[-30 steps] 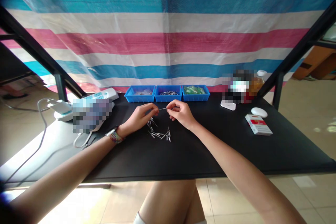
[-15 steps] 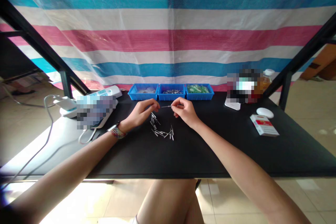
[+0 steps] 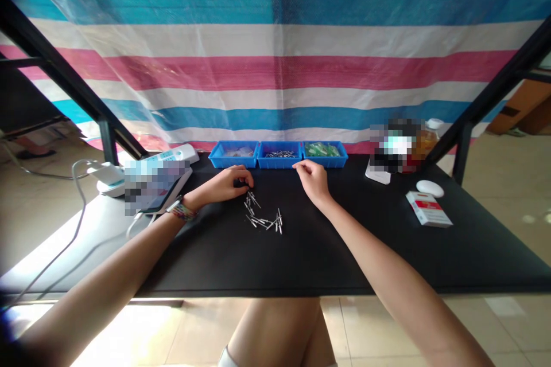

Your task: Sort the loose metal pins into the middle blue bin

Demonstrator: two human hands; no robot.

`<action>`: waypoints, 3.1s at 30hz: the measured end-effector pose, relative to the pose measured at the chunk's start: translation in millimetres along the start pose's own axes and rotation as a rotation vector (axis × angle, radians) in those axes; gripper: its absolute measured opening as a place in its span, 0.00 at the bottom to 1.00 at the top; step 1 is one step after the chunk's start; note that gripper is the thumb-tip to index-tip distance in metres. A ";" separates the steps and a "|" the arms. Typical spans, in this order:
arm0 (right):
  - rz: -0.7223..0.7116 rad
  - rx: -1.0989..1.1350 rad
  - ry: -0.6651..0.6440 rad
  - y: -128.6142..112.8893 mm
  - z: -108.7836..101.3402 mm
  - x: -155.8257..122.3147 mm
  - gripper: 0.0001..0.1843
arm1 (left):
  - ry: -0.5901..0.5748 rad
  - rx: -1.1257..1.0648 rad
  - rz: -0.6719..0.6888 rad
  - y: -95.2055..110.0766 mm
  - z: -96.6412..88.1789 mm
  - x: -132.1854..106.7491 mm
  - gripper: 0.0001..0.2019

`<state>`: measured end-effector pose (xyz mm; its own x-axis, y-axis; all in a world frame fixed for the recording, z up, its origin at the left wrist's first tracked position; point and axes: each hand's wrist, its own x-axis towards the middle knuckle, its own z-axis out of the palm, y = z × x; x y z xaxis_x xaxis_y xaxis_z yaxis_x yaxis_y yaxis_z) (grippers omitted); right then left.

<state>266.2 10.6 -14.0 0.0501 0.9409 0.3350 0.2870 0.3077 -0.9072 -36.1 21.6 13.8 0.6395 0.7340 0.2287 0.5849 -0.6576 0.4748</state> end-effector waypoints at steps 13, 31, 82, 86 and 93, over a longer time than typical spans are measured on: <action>-0.088 -0.071 -0.245 -13.6 17.8 -19.9 0.13 | -0.056 0.024 0.064 -9.7 0.1 1.1 0.05; -0.205 0.065 -0.267 -15.7 22.7 -24.1 0.05 | 0.081 -0.440 -0.024 30.9 14.5 3.8 0.13; 0.218 0.348 -0.022 -12.3 17.0 -7.1 0.20 | 0.009 -0.233 -0.045 6.3 3.9 0.7 0.13; 0.171 0.347 -0.098 -15.8 19.0 -17.1 0.19 | -0.074 -0.178 0.042 7.5 -0.9 1.7 0.12; 0.168 0.314 -0.174 -17.9 23.4 -17.6 0.19 | -0.093 -0.146 0.056 0.8 0.7 3.8 0.07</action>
<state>237.7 -8.1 -9.6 -0.0995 0.9835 0.1511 -0.0192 0.1499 -0.9885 -32.9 23.7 14.4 0.7163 0.6738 0.1817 0.4730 -0.6602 0.5835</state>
